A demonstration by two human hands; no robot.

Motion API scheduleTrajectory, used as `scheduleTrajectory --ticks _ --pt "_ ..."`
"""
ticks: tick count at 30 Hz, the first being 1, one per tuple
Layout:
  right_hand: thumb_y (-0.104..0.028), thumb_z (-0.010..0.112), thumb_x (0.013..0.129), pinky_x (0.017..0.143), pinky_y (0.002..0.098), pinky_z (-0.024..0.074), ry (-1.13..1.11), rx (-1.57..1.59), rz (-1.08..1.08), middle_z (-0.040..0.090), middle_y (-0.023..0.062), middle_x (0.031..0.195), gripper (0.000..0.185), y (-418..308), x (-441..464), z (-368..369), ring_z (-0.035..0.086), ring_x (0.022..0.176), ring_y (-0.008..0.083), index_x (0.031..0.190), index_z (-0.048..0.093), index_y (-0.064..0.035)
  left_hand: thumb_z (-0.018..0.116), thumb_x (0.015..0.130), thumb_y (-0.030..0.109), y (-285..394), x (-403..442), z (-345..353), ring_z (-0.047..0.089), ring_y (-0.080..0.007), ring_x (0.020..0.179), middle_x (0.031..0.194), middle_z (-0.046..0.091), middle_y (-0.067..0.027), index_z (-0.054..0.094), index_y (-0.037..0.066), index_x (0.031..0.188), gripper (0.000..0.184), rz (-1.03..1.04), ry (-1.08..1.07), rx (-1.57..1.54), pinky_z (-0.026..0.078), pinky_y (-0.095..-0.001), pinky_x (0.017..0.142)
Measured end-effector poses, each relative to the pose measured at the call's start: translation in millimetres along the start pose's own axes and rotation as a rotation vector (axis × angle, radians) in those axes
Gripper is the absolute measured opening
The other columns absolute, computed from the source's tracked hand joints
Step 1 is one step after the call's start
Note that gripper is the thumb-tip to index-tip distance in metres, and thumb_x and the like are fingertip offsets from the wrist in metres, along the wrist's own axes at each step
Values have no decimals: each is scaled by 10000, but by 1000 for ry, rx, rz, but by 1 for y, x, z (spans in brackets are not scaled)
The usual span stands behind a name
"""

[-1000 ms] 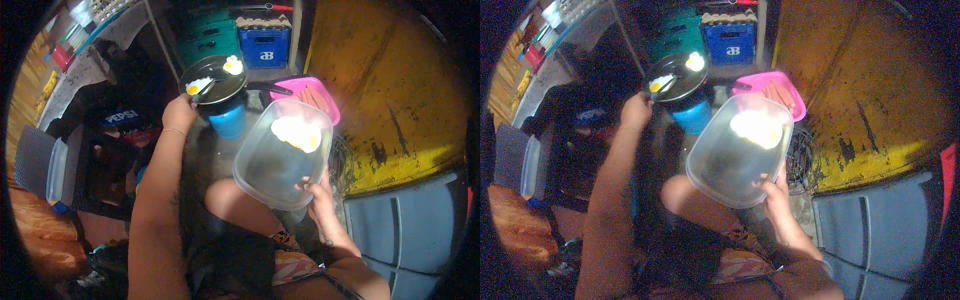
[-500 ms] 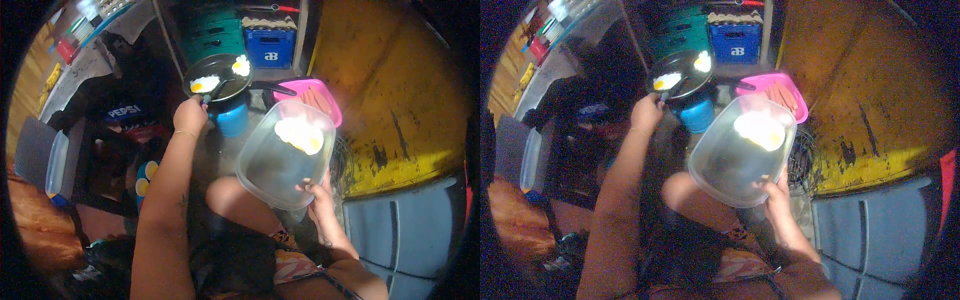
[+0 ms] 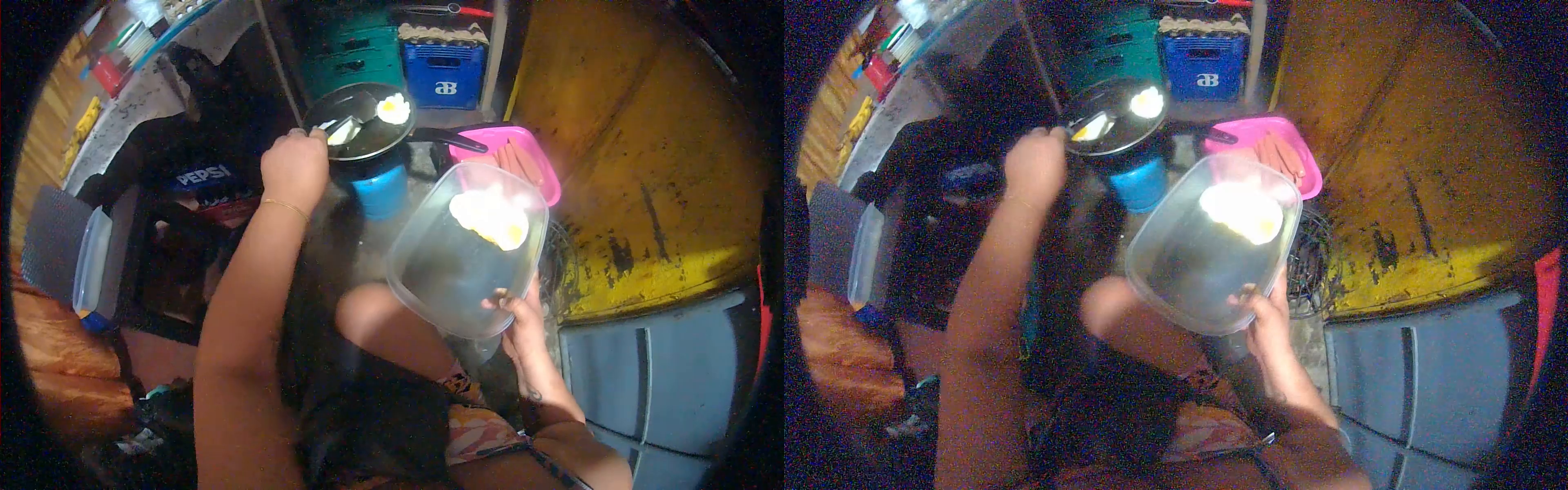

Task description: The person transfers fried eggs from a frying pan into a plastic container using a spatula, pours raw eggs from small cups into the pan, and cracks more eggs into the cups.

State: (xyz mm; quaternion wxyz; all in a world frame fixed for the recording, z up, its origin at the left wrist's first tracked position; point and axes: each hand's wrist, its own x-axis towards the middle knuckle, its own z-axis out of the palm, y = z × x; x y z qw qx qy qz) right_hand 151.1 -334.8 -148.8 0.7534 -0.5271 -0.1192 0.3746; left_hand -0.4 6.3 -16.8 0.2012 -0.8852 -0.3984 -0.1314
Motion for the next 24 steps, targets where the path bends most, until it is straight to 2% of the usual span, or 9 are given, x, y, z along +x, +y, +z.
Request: scheduleTrajectory --ticks 5,9,13,19,20,24 --pt "-109 583 697 836 375 579 21 1 -18 486 102 1160 854 -1 -2 0 536 1007 212 1500 292 -90 601 858 112 -18 2 -47 690 -368 941 977 707 -181 698 74 988 167 -80 -123 -36 563 -468 796" --pt "-99 575 692 835 374 579 27 6 1 485 99 1174 894 -3 -1 1 531 1017 213 1528 257 -102 652 867 187 -35 -7 -70 677 -371 963 1004 715 -191 749 78 1007 203 -94 -207 -199 536 -468 847" --pt "-83 552 686 830 377 577 2 15 -2 471 101 1192 905 -4 0 3 522 1018 217 1537 244 -106 673 869 215 -35 -14 -65 676 -370 975 1025 714 -188 753 82 1023 219 -107 -299 -225 531 -460 864" --pt "-76 543 682 829 377 572 32 3 5 476 97 1176 906 -3 -1 2 527 1021 222 1537 246 -108 667 862 201 -24 -8 -24 675 -369 986 1020 714 -191 749 83 1031 222 -107 -282 -271 533 -462 874" --pt "-75 543 682 830 376 572 34 3 1 480 97 1171 904 -4 -2 4 529 1024 222 1537 248 -108 654 863 194 -20 -4 -17 678 -367 987 1014 714 -193 750 86 1032 223 -141 -329 -288 535 -462 878" --pt "-72 550 693 833 376 571 13 20 9 486 95 1163 890 -4 -4 3 541 1021 218 1534 263 -117 646 865 201 0 0 17 688 -367 960 985 720 -189 754 83 972 193 -218 -272 -329 540 -473 851"
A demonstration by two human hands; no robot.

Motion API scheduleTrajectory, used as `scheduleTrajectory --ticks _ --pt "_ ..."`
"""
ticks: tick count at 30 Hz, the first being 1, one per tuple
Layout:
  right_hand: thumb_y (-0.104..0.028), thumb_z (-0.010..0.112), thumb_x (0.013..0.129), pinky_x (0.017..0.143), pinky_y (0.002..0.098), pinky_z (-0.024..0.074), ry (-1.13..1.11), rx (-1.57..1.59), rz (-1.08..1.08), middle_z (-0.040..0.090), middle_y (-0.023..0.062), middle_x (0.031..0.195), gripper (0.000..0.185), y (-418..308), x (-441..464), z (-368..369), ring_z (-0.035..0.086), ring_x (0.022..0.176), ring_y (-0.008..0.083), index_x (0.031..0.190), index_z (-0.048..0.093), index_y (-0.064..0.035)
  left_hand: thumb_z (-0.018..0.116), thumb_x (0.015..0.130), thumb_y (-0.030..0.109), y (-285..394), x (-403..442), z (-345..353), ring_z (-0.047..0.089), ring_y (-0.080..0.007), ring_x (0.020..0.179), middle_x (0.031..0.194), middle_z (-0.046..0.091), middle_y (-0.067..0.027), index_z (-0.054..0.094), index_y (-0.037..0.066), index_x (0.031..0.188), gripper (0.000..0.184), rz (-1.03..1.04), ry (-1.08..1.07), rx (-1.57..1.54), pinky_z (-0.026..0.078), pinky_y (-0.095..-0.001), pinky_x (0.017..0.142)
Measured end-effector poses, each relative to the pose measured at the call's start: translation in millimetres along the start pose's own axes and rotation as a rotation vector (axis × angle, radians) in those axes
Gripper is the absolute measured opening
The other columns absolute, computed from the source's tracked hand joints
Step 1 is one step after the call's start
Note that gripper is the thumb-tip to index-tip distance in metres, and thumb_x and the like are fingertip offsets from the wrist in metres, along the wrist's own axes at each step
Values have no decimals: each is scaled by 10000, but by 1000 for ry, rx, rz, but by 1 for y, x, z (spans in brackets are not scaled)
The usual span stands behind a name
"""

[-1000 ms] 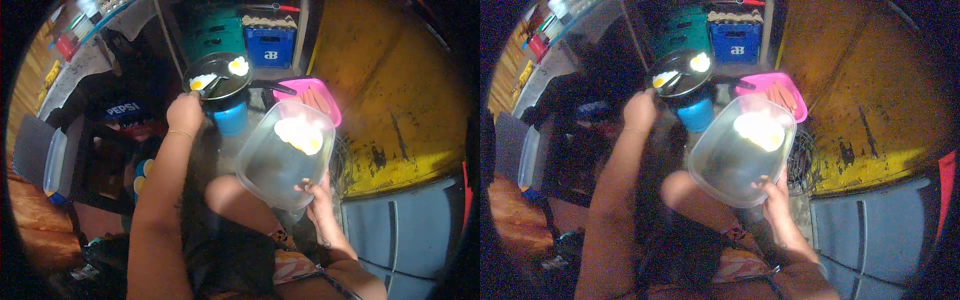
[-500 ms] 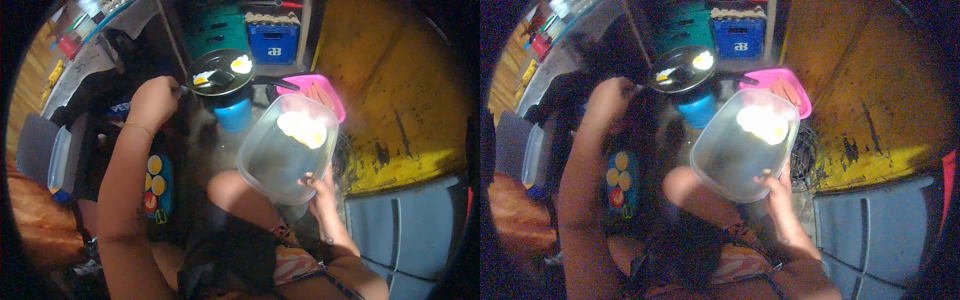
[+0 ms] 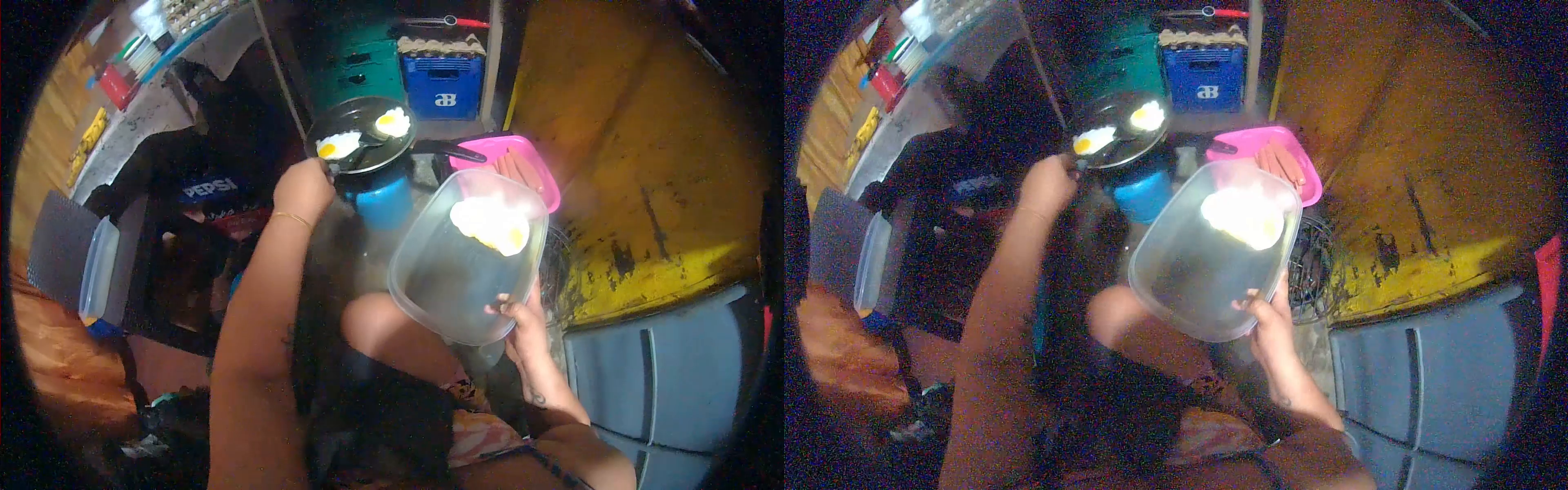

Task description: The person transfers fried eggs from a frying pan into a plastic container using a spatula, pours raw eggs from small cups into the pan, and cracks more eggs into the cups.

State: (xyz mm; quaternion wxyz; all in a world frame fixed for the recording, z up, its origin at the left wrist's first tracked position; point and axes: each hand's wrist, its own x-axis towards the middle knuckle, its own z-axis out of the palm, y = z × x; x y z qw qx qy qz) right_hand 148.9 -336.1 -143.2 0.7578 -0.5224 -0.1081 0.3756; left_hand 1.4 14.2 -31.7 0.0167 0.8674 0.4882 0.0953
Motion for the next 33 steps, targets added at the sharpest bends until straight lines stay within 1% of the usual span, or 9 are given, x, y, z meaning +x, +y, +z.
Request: scheduleTrajectory --ticks 1,3,7,9,12,15,20,23,33 --pt "-72 553 696 833 376 571 7 -6 -2 486 96 1164 886 1 0 -1 544 1018 217 1533 266 -117 648 869 207 0 4 10 689 -368 957 984 720 -188 747 88 967 184 -17 -14 -59 539 -476 843" --pt "-70 559 704 834 376 572 15 -20 -1 487 96 1167 876 2 0 -2 551 1012 215 1531 272 -119 647 878 212 4 9 30 689 -368 959 993 719 -186 737 97 989 183 -14 27 -84 539 -479 834" --pt "-75 566 715 843 380 573 -7 -34 14 488 99 1178 872 -4 -2 0 548 1022 218 1533 266 -117 620 906 206 19 6 43 687 -367 939 977 717 -188 708 69 1008 193 -5 47 -91 534 -494 814" --pt "-75 564 718 849 380 574 -23 -54 -4 483 103 1193 871 -6 -1 2 541 1036 221 1534 263 -113 604 911 193 17 2 45 686 -369 916 939 713 -195 695 63 1015 190 22 75 -97 537 -494 797" --pt "-12 541 730 756 331 561 -29 -5 -10 524 116 1110 925 -3 2 -1 588 913 204 1572 191 -167 607 891 162 16 -6 45 691 -373 883 914 707 -194 690 66 1017 179 82 125 -46 549 -487 774" --pt "-77 561 717 854 395 576 -30 -15 4 461 117 1230 889 -3 1 0 526 1031 225 1546 243 -113 604 870 125 28 -14 36 698 -373 846 906 697 -200 681 54 1005 171 145 177 48 565 -473 737" --pt "-84 558 699 843 394 574 -27 4 4 464 119 1227 906 3 2 -2 524 1015 224 1549 245 -114 561 887 94 44 -17 27 710 -356 818 927 695 -208 661 25 984 156 228 179 213 586 -445 692" --pt "-90 559 687 837 393 573 -26 -5 9 464 117 1220 916 1 2 -1 523 1007 222 1548 247 -114 544 901 96 48 -16 27 716 -342 826 930 700 -192 655 18 989 161 243 174 253 593 -442 690" --pt "-86 560 692 839 387 569 -18 -10 14 464 109 1219 914 1 1 -4 514 1007 213 1549 244 -121 547 911 111 54 -17 26 722 -305 852 940 705 -169 647 35 1015 163 256 192 345 603 -430 680"
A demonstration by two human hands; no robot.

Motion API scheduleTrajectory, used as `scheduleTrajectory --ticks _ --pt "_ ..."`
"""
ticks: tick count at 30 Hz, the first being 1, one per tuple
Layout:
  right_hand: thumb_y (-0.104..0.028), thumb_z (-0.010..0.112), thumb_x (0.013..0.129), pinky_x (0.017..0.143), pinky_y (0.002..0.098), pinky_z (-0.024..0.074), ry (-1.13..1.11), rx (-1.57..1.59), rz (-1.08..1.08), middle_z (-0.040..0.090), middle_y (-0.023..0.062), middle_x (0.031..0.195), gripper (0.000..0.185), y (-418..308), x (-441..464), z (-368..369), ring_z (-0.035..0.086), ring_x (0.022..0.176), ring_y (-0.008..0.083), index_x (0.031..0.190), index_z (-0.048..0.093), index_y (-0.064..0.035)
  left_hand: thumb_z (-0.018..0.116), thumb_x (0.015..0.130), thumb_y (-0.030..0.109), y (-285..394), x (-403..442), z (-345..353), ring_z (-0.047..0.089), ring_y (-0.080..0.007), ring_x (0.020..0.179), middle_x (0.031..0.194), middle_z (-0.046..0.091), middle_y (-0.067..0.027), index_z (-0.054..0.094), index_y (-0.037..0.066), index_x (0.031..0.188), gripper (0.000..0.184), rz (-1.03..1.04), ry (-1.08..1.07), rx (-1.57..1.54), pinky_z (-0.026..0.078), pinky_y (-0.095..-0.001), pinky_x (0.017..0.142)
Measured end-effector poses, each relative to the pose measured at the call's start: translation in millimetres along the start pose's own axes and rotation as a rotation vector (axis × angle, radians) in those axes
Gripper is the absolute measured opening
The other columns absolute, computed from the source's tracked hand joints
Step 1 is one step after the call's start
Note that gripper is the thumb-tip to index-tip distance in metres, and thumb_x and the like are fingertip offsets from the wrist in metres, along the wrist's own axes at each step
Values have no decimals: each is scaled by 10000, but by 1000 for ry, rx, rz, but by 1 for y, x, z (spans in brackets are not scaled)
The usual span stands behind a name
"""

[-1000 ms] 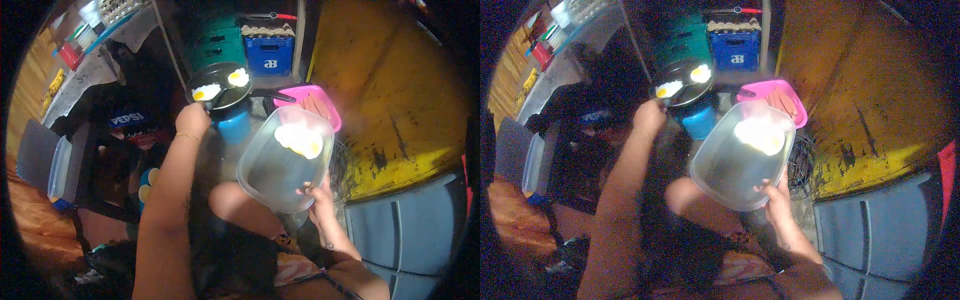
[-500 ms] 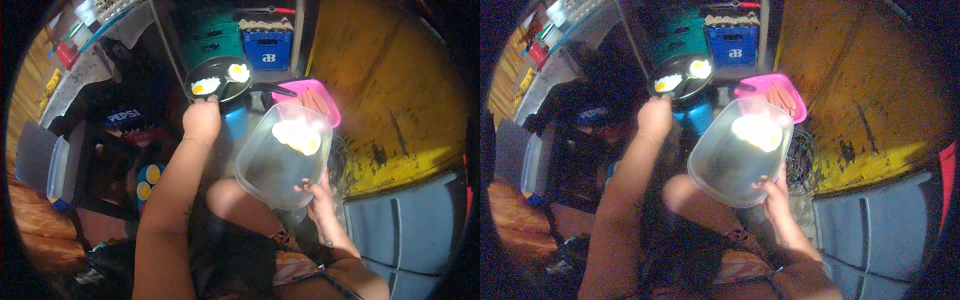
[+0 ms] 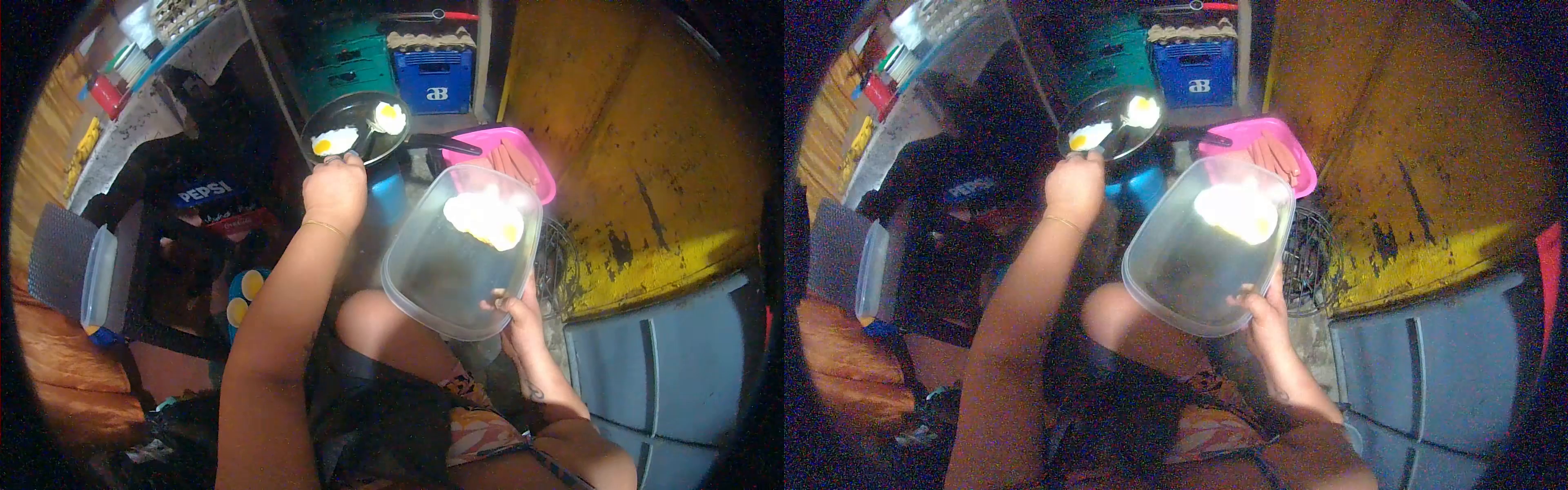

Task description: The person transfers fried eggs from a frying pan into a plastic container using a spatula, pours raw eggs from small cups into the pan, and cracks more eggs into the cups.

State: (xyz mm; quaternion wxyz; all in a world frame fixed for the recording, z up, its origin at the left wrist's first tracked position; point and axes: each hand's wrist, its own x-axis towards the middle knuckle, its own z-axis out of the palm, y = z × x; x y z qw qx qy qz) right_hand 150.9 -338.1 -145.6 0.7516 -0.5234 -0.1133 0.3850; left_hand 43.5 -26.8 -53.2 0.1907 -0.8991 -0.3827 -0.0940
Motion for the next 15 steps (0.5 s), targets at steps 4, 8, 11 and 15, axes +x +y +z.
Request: scheduleTrajectory --ticks 4,8,11,15 --pt "-73 553 700 843 386 568 -7 6 -8 467 98 1219 906 -2 -2 3 513 1009 207 1550 243 -126 558 909 121 0 -1 2 721 -311 857 939 706 -172 652 35 1012 163 -17 3 -20 599 -432 699" --pt "-61 551 716 854 386 566 -30 15 -4 474 93 1218 893 -1 -1 2 522 1021 204 1551 242 -131 601 907 167 -11 -1 14 707 -357 859 937 713 -189 688 44 1023 190 -166 -36 -276 572 -458 764" --pt "-20 549 753 842 353 546 -48 47 -6 500 97 1193 909 6 4 -4 545 1015 208 1578 195 -160 651 892 209 -23 -6 24 687 -385 887 946 715 -197 718 70 1041 215 -286 12 -504 541 -474 810" --pt "-34 530 744 845 374 560 -29 45 13 486 100 1215 867 7 4 2 532 1043 196 1555 240 -135 683 876 209 -33 -18 26 683 -382 915 966 716 -205 730 79 1057 227 -318 101 -572 536 -472 819"
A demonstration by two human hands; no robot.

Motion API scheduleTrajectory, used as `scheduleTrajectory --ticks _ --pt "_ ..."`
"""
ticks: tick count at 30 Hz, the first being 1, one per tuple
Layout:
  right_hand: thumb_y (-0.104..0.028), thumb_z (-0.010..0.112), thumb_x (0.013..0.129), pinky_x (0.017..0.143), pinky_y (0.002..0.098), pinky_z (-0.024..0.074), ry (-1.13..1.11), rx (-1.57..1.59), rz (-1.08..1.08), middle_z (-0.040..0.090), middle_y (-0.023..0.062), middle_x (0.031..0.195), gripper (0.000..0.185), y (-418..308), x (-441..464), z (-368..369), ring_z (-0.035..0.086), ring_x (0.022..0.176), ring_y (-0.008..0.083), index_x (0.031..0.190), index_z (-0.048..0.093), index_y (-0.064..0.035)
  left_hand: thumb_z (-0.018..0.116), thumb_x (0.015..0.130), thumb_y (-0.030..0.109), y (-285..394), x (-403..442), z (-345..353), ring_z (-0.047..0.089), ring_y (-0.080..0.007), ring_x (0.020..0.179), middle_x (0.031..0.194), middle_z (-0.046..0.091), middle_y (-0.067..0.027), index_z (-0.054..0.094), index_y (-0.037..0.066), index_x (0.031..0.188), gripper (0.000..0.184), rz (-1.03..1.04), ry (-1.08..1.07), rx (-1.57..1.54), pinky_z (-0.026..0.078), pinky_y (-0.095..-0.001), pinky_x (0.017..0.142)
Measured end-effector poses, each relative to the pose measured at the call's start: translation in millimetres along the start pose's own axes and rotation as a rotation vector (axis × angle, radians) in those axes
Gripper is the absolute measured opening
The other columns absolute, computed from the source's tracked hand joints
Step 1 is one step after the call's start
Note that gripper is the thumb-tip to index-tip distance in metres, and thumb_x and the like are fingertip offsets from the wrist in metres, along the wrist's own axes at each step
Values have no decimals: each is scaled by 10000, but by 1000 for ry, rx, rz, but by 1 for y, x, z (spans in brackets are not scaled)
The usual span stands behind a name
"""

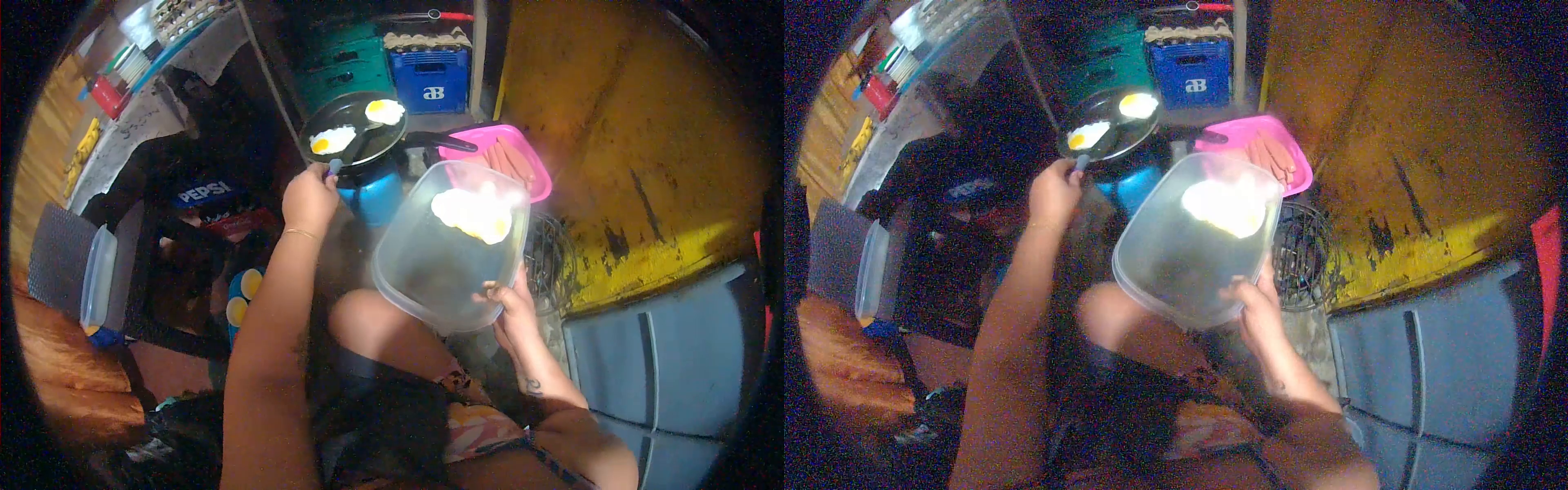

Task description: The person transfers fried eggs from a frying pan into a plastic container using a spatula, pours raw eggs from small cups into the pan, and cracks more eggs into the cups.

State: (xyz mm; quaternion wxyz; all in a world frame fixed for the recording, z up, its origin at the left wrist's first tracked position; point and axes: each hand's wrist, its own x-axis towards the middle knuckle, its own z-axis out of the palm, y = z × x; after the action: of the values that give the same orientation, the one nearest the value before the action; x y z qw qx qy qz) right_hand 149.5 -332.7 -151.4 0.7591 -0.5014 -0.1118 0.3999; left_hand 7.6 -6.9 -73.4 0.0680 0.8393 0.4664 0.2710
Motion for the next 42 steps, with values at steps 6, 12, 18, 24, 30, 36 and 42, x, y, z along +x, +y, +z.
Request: scheduleTrajectory --ticks 6,12,18,24,30,36,42 --pt "10 497 757 869 345 515 -80 23 -125 491 117 1298 838 11 11 14 539 1094 220 1552 261 -108 685 872 198 -14 -12 -23 679 -396 917 977 709 -220 724 61 1083 254 -9 29 -106 531 -456 822" --pt "34 489 734 883 352 508 -127 -160 -127 480 117 1321 847 25 17 9 510 1167 241 1543 280 -105 703 879 177 -34 -30 -40 711 -277 881 972 738 -188 707 -45 1078 298 -200 -104 -368 531 -363 820" --pt "20 513 716 880 353 518 -149 28 -29 459 96 1333 877 20 10 27 499 1165 238 1544 275 -149 692 888 177 -54 -51 -46 711 -288 925 1007 735 -192 697 -33 1112 307 -81 -30 -208 531 -370 848" --pt "-1 558 686 901 342 508 -182 -110 -142 473 69 1269 897 52 29 5 496 1129 218 1528 295 -162 675 902 136 -54 -86 -79 699 -288 1002 1091 724 -179 688 -8 1153 290 26 41 -294 516 -349 907" --pt "-9 596 664 917 328 489 -232 -89 -177 497 54 1209 923 56 27 0 496 1092 196 1527 305 -157 674 899 92 -47 -126 -108 696 -269 1007 1100 723 -173 690 20 1173 283 34 -91 -373 511 -342 912" --pt "2 649 645 921 325 467 -205 -139 -179 501 53 1203 962 61 19 1 498 1069 192 1531 301 -143 729 835 87 -33 -150 -96 684 -347 921 1002 713 -181 698 67 1139 307 365 -88 -93 545 -401 791" --pt "17 663 651 967 343 441 -141 -74 -63 513 54 1191 961 50 -1 6 499 1076 204 1529 302 -135 676 805 90 -16 -165 -87 645 -340 751 836 642 -149 693 83 1146 342 506 -80 271 528 -432 617"
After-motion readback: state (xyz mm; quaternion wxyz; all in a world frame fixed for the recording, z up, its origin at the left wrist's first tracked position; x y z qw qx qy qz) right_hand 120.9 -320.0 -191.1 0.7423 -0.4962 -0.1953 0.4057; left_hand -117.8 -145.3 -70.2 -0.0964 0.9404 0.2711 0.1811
